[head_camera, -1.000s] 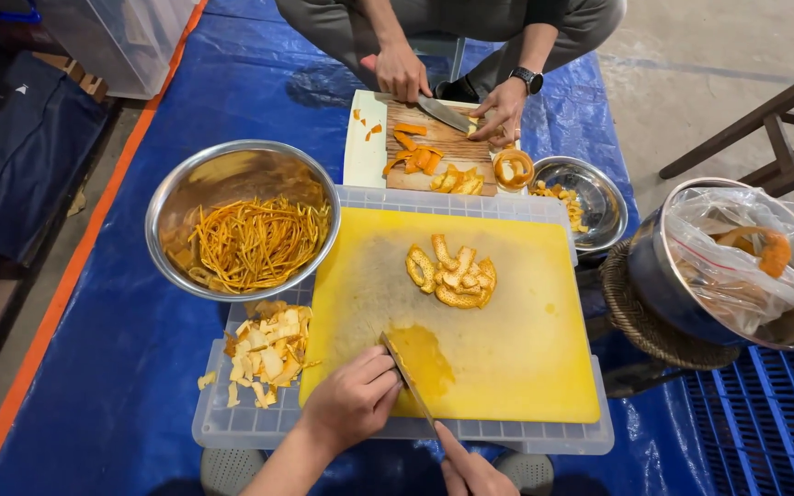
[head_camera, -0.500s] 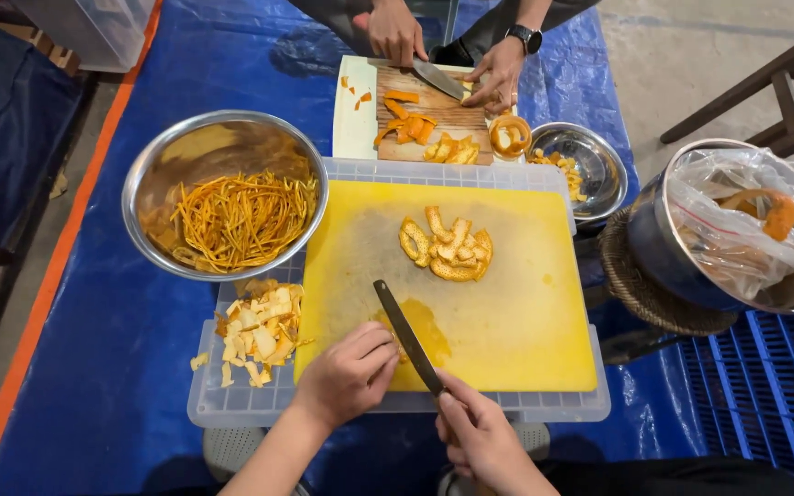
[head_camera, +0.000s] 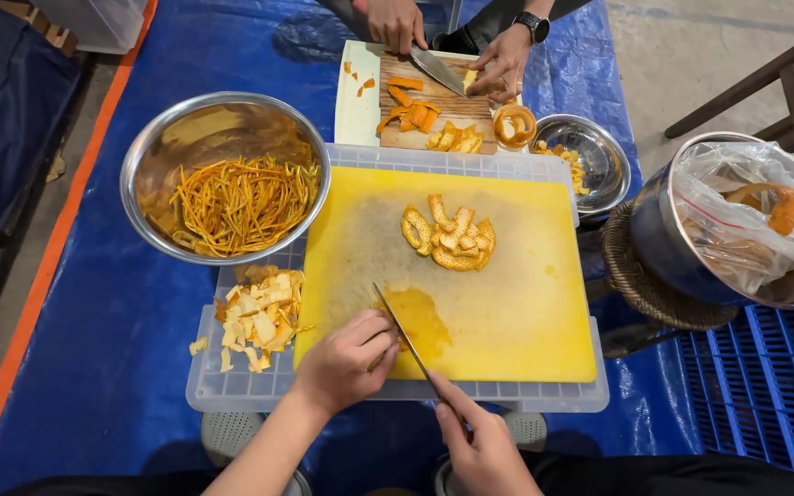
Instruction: The person slices orange vegetable pieces into thin strips on a yellow cutting board using a knife. They gather the strips and place them into a metal bowl. Another person across the table also slices vegetables on a separate board.
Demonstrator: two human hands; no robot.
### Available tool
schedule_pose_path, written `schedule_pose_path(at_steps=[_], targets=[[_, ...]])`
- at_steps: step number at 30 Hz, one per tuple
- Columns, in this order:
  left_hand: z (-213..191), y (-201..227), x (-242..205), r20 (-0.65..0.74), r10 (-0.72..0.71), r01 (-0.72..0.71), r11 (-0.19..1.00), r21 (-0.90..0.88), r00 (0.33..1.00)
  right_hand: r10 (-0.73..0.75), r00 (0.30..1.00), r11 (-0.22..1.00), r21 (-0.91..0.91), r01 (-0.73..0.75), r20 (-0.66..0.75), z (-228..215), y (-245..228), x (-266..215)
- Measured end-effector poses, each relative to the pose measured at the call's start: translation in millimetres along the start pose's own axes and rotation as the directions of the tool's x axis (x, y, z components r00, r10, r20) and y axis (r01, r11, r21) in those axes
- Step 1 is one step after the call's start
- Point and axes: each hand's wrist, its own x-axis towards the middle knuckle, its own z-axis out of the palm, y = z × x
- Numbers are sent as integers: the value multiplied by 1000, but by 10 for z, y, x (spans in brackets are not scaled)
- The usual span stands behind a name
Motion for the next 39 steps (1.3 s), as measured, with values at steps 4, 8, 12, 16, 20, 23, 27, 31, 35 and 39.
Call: schedule_pose_path(at_steps=[4, 8, 12, 16, 20, 23, 27, 31, 35, 39], targets=[[10, -19, -12, 4, 8, -8, 1000, -30, 1000, -26, 999, 1000, -13, 26, -28, 67, 254, -7], [11, -23, -18, -1, 7, -7, 1000, -17, 1000, -82, 995, 996, -35, 80, -52, 109, 314, 34], [35, -38, -46, 7, -11, 11, 1000, -10, 1000, -163, 979, 986, 8, 166, -121, 234, 189, 217], [19, -26, -22, 5, -1, 1, 1000, -19, 1000, -265, 949, 948, 134, 289, -172, 210, 98, 248], [13, -9, -18, -6, -13, 12, 1000, -13, 1000, 177, 967, 683, 684, -257, 185, 30, -142, 174], [8, -8, -12, -6, -17, 16, 1000, -24, 1000, 241, 946, 623, 713, -324, 219, -14, -206, 130], [14, -13, -35, 13, -36, 36, 999, -2, 999, 135, 971, 720, 654, -233, 198, -5, -73, 82], [40, -25, -70, -4, -46, 46, 998, 44, 999, -85, 988, 930, 345, 125, -131, 292, 345, 215], [49, -33, -77, -4, -57, 57, 997, 42, 998, -211, 952, 966, 101, 238, -220, 371, 263, 388], [15, -7, -38, -3, -56, 56, 998, 29, 998, 124, 985, 710, 682, -172, 119, 108, -252, 179]])
